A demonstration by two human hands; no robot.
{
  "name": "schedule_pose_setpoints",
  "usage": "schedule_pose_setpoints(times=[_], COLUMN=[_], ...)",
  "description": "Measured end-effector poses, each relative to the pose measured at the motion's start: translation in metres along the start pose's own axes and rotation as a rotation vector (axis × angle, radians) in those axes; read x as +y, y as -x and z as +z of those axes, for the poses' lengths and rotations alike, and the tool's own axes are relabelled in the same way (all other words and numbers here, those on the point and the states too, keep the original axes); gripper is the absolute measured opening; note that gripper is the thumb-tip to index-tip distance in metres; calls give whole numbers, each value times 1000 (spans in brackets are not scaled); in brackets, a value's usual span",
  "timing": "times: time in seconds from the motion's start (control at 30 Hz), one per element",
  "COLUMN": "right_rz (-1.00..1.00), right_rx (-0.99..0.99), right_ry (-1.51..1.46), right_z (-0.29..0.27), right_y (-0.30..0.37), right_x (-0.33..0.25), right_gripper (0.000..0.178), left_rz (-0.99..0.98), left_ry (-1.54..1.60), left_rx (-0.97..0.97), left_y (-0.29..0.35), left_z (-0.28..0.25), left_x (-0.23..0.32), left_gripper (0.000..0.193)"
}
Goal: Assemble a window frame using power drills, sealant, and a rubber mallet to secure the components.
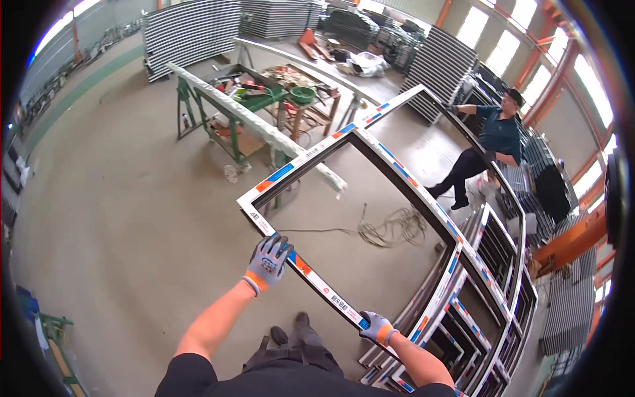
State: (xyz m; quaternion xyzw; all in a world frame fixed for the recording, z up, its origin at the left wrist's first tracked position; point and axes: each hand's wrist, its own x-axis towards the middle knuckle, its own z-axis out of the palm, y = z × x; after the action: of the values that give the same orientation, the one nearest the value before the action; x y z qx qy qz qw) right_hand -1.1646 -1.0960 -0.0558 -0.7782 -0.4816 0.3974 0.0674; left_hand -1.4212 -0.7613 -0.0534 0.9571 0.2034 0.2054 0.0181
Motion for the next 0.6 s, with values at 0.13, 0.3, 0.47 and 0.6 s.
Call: schedule_pose_setpoints(times=[0.13,0.3,0.47,0.6], right_rz=[40,-4,-41,-17], right_rx=[-28,-46,-113,-43], right_ry=[-5,64,94,135], right_z=[-25,-50,-93,-119], right_y=[-92,-218,-341,-426], right_x=[-84,-170,-285,-342], right_gripper=[63,61,62,60], left_rz=[-134,-754,-1631,-1466], left_ry=[88,-38,58,83], left_rx=[94,-220,-593,-1263], left_y=[3,126,461,513], left_z=[-8,24,30,-17], left_x=[-125,-314,-361,-285], left_gripper=[49,42,30,31])
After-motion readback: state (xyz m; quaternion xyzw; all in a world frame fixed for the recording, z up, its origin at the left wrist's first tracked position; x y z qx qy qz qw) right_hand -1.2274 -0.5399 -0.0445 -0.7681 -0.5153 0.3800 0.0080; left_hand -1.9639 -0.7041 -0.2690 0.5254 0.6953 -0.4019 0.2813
